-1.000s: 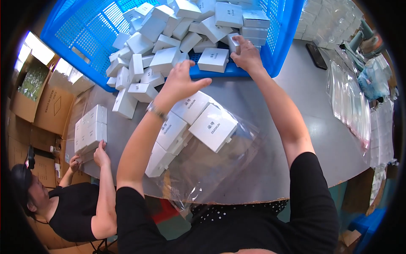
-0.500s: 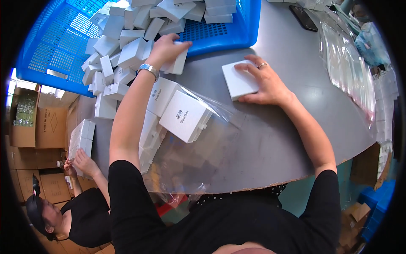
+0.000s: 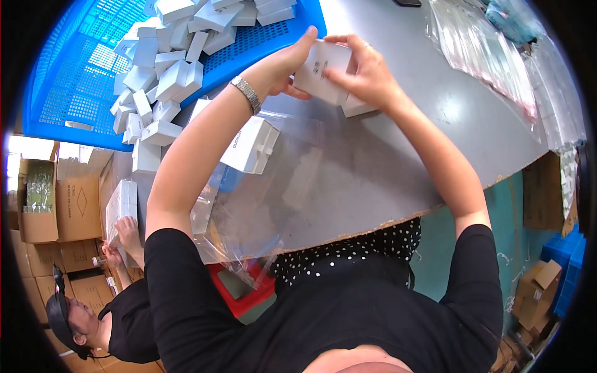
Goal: Placing small white product boxes into clear plastic sleeves and then into larger stacks or boxes.
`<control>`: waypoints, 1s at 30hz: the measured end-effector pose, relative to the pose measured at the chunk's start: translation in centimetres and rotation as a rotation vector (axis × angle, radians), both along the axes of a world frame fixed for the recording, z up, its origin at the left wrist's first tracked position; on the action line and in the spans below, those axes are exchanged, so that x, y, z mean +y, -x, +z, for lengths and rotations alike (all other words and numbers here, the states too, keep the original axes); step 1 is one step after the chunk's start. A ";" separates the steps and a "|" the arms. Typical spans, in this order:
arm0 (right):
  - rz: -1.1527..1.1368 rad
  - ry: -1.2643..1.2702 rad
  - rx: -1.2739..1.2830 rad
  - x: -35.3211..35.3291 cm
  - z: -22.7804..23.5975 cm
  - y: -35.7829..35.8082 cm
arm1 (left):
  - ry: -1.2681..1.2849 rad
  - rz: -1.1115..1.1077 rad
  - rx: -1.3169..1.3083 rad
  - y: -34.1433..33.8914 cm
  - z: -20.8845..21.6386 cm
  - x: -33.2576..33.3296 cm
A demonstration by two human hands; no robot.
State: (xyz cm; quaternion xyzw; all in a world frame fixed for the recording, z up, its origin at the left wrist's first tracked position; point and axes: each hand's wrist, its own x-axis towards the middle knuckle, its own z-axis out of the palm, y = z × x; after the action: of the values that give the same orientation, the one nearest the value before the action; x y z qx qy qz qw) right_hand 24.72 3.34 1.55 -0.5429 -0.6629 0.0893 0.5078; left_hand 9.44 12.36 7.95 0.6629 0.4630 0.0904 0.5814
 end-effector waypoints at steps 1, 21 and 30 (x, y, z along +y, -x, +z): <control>-0.049 0.243 0.087 0.2 0.7 -0.8 | -0.016 -0.053 0.123 0.2 -0.3 0.7; 0.007 0.519 0.550 -8.2 -1.7 -5.3 | 0.179 -0.191 0.084 -0.8 -4.7 -7.0; 0.208 0.121 -0.197 -8.3 -1.5 -8.3 | 0.070 -0.287 0.142 -0.3 -3.1 -8.8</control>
State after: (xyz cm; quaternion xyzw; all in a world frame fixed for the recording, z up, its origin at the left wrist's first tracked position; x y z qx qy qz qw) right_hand 33.02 -4.94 0.05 -0.5069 -0.7557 0.1276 0.3945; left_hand 9.79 3.55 4.80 0.7063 0.4062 -0.0567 0.5769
